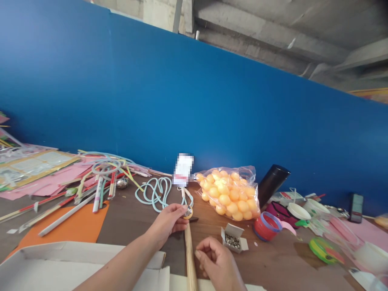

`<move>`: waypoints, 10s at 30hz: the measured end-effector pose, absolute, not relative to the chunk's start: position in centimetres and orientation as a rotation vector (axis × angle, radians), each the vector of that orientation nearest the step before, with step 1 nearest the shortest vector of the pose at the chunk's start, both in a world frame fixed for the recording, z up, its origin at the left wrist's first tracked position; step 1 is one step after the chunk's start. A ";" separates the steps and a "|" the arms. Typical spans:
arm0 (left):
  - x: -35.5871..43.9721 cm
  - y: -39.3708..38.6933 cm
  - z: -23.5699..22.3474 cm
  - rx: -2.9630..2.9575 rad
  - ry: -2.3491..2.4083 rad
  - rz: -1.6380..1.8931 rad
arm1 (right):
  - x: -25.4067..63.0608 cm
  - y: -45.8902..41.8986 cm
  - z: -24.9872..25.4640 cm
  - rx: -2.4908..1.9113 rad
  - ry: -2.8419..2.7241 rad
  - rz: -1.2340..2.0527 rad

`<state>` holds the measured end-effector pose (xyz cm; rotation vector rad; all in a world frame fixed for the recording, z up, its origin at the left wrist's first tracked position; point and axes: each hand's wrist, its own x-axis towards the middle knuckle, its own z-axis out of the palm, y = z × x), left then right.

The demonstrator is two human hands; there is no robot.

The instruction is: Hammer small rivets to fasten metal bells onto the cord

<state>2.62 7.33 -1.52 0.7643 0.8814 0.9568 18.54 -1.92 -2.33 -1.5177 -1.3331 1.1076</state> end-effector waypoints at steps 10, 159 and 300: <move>3.2 6.3 -0.8 0.786 0.856 0.937 | 18.8 -2.0 -2.4 -1.514 -1.331 1.065; 4.3 3.3 1.0 1.034 0.654 0.813 | 18.9 -2.2 -0.3 -1.153 -1.016 1.206; 3.7 6.2 -1.3 0.473 0.904 1.366 | 16.4 -3.2 -1.9 -1.449 -1.179 0.972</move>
